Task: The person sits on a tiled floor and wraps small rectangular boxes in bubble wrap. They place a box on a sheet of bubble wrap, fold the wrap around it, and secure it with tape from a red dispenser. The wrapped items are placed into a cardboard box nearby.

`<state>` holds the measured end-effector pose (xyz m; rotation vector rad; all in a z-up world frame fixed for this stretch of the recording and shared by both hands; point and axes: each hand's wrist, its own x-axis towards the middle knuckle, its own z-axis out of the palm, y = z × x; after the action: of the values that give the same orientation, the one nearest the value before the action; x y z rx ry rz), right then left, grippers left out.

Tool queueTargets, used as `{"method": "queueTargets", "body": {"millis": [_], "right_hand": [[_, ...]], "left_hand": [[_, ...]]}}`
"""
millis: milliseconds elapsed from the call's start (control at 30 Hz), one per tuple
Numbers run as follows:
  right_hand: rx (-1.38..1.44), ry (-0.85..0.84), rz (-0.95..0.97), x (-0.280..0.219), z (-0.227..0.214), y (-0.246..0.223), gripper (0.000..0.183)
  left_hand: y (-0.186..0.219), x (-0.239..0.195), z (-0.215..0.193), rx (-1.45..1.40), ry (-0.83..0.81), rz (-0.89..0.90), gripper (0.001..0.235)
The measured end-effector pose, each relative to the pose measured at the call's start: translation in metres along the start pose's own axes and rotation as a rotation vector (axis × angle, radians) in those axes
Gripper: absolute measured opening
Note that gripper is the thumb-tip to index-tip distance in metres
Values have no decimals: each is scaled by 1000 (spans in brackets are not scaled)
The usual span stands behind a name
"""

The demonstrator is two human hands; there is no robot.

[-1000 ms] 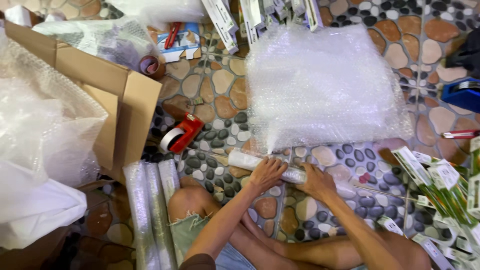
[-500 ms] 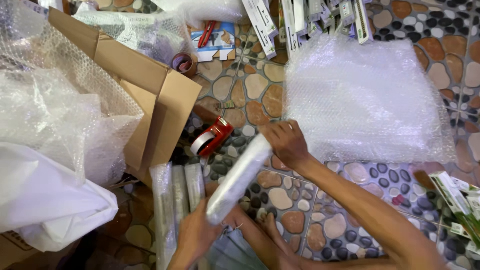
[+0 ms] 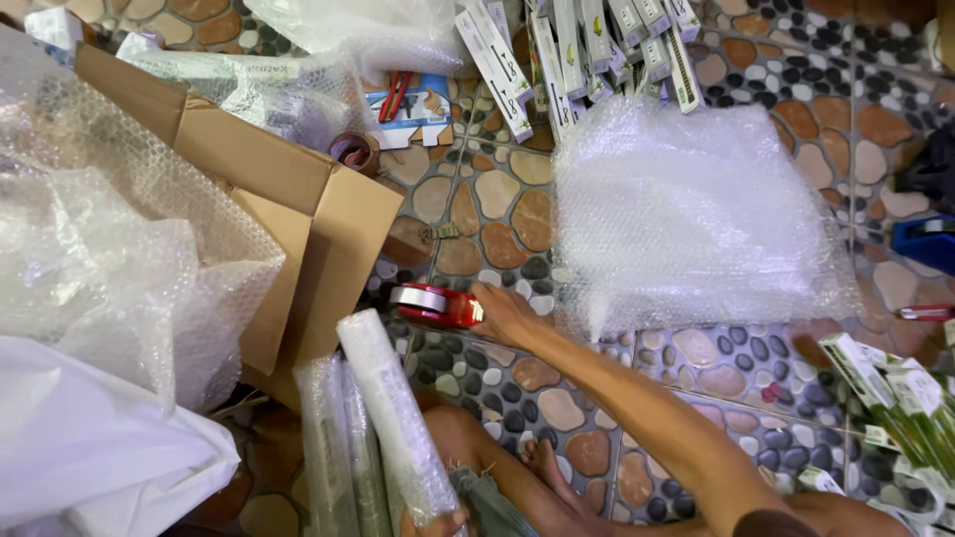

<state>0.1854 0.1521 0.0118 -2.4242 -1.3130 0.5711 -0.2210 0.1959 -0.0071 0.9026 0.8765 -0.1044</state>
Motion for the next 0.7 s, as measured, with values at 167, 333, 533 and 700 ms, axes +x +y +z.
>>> {"method": "queueTargets", "body": {"millis": [167,333,533,700], "right_hand": [[376,104,651,-117,-10,-39,61],[328,170,709,-210,12,-49,57],[590,265,757,-250,20,-40,32],[779,404,751,-259,38,-24,14]], "left_hand": [[86,-26,56,-110,75,-39,34],[98,-52,90,-157,-16,-38,43],[79,-68,122,-285,-79,-125,44],[70,-78,136,-255,-90,-122,43]]}}
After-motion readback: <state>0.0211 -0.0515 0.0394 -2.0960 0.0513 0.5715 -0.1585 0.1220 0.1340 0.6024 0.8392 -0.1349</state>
